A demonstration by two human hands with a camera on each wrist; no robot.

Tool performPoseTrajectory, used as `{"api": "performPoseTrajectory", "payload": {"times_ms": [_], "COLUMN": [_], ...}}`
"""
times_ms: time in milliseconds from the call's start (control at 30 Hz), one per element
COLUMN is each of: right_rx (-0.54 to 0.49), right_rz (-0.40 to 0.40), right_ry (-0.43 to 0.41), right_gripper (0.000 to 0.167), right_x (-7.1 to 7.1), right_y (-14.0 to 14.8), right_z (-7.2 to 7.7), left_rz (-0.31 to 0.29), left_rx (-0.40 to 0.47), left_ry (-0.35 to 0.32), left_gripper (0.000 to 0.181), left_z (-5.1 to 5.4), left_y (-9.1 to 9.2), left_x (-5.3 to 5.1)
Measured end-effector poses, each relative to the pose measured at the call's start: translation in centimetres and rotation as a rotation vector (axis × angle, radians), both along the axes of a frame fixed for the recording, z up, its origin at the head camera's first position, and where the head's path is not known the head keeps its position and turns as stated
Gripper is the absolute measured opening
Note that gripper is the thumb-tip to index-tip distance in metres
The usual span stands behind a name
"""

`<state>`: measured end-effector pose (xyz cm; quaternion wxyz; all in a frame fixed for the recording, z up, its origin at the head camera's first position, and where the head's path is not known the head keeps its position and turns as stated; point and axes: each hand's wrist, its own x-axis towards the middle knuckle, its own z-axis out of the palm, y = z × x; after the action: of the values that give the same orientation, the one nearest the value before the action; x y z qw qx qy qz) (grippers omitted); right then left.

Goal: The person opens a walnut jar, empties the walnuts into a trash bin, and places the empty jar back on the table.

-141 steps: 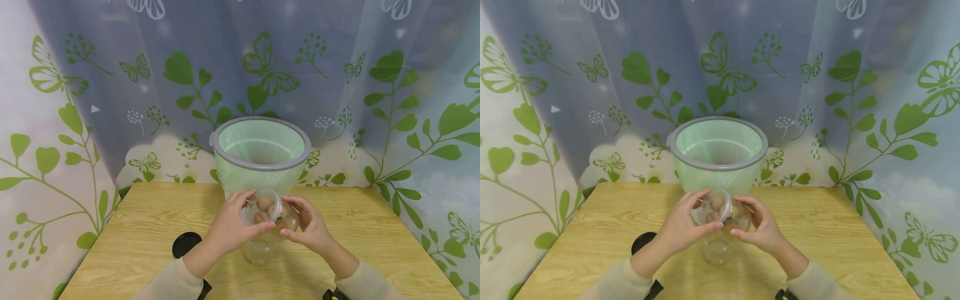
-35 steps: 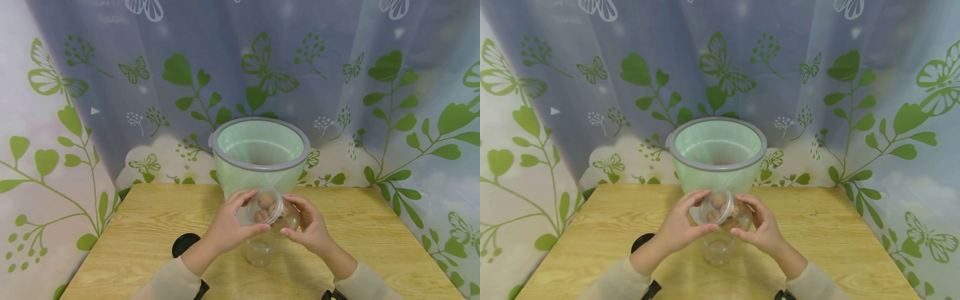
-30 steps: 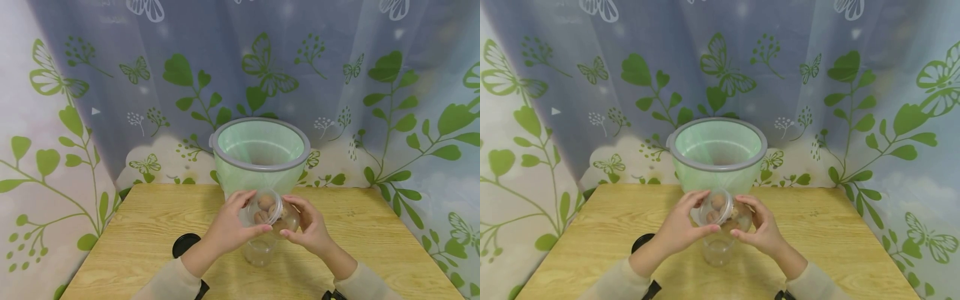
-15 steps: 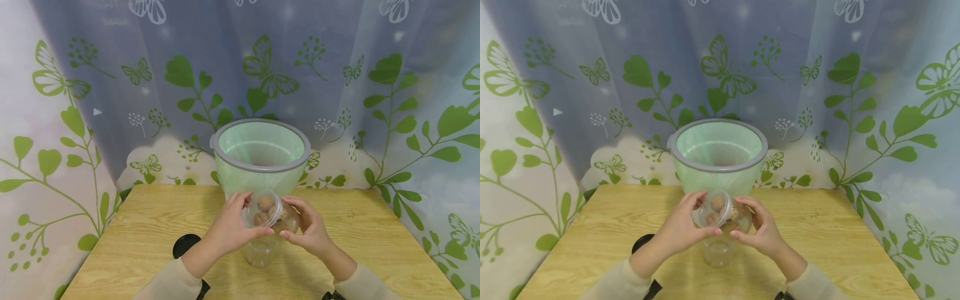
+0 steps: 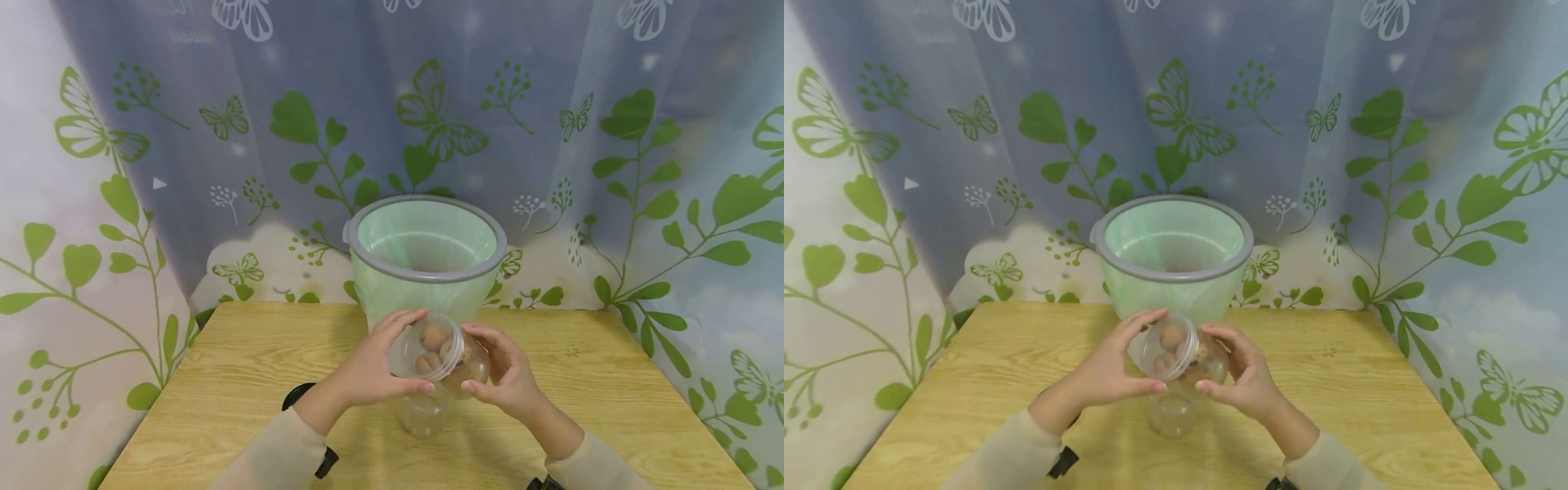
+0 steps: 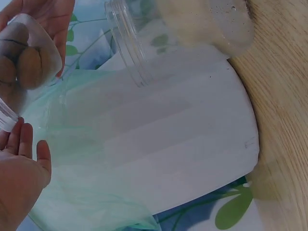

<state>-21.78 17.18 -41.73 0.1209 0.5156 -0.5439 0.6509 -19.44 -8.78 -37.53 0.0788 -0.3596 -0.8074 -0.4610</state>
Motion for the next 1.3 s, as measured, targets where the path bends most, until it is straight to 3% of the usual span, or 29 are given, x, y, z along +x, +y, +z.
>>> {"api": "performPoseTrajectory", "payload": {"times_ms": [200, 467, 767, 1000, 1167, 1300], "right_rx": [0.012, 0.015, 0.019, 0.023, 0.018, 0.014], "right_rz": [-0.008, -0.009, -0.027, -0.039, -0.037, -0.038], "right_ry": [-0.007, 0.021, 0.011, -0.001, -0.005, -0.006], "right_gripper": [0.068, 0.068, 0.068, 0.067, 0.066, 0.067], "right_x": [0.0, -0.2, -0.2, -0.1, -0.1, 0.0], "right_y": [0.0, -0.1, -0.1, -0.1, -0.1, -0.2], "right_z": [0.0, 0.0, -0.1, -0.2, -0.3, -0.3], "left_rz": [0.022, 0.114, 0.259, 0.353, 0.361, 0.296], "left_rx": [-0.007, -0.06, -0.135, -0.178, -0.181, -0.147], "left_ry": [0.035, 0.059, 0.0, 0.023, 0.015, 0.007], "left_gripper": [0.095, 0.095, 0.091, 0.092, 0.096, 0.104], "left_z": [0.1, 0.1, 0.7, 1.0, 1.2, 1.0], "left_y": [0.1, 0.4, 1.1, 1.7, 1.8, 1.5], "left_x": [0.0, 0.5, 1.4, 2.0, 2.1, 1.6]}}
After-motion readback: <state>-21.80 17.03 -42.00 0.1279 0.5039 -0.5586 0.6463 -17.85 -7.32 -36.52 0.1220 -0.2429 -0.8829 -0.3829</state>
